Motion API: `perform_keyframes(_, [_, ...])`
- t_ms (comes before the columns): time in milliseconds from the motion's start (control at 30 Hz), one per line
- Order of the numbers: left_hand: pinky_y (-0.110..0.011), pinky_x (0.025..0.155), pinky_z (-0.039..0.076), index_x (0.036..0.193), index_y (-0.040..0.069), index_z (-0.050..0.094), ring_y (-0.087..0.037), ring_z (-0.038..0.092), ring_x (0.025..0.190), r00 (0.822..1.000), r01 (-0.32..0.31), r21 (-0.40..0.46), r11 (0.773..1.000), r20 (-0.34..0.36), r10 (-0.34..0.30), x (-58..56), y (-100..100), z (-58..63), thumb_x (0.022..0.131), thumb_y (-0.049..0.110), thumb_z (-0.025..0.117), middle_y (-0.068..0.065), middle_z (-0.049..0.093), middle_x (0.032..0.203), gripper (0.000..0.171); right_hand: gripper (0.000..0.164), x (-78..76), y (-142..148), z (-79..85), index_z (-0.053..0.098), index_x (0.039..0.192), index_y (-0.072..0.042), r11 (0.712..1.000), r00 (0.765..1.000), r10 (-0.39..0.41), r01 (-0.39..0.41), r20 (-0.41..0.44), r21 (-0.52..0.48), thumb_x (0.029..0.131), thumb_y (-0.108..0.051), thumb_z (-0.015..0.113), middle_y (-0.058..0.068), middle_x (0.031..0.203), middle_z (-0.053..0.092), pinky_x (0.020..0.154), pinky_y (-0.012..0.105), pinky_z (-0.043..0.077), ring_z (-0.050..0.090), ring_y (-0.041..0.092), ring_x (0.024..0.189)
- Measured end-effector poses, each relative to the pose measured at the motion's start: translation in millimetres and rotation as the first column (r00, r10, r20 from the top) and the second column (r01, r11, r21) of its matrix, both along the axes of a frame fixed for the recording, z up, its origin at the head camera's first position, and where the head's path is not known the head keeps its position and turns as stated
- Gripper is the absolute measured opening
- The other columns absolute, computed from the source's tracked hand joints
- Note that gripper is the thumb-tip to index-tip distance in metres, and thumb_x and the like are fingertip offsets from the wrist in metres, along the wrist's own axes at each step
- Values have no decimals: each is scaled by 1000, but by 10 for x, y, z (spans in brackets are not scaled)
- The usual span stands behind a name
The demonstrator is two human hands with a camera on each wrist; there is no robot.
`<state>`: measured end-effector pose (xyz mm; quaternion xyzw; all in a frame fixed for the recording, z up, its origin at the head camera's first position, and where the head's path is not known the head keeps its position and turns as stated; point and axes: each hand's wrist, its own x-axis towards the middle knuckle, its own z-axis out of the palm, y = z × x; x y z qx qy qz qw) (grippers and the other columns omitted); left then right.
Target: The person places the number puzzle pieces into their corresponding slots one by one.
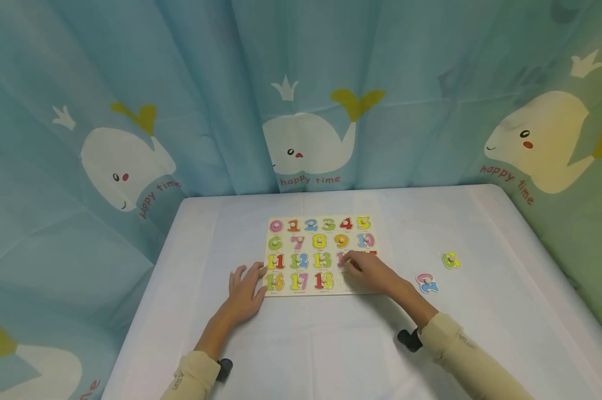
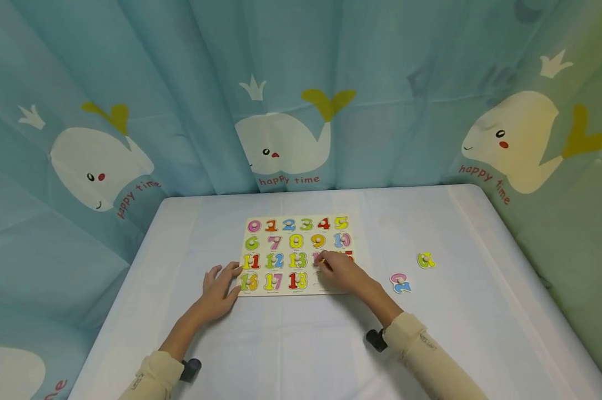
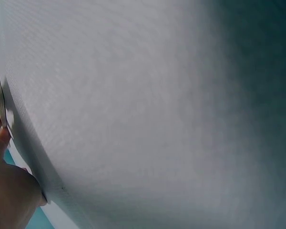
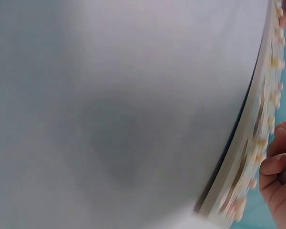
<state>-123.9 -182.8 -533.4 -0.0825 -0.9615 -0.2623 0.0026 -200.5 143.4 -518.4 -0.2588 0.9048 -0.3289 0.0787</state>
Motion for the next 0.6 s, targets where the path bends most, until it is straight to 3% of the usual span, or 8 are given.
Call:
perform_keyframes(100, [-64,104,-4,135,4,46,-44,14,134,1000,4,1,1000,11,-4,9,-1,0,91,17,55,-10,37,144,46,14,0,156,-13,65,102,-6,1000,1000,-18,18,2,-2,92,-9,55,-4,77,56,62,28,41,46,12,67])
perform_keyframes(300, [-62,105,-4,137,5,45,-43,12,135,999,-8,-23,1000,38,9,21,-8,17,92,19,54,-9,34,146,47,15,7,443,-9,66,100,-5,997,997,-70,71,12,-41,92,-7,53,0,91,62,67,31,44,49,14,75])
perform_keyframes(400, [-62,105,-3,137,6,45,-42,11,136,999,-10,-38,999,50,11,16,-8,22,93,20,53,-8,33,147,48,15,4,627,32,65,102,-3,992,993,-119,119,-3,-39,93,-8,54,2,88,62,64,31,44,49,15,74])
perform_keyframes(600, [-64,104,-3,137,4,45,-43,12,135,999,4,-29,1000,40,-3,-8,6,27,93,20,53,-9,34,146,48,18,-6,1124,58,62,106,2,957,953,-289,286,-89,-41,94,-9,55,6,84,60,55,30,47,54,18,68])
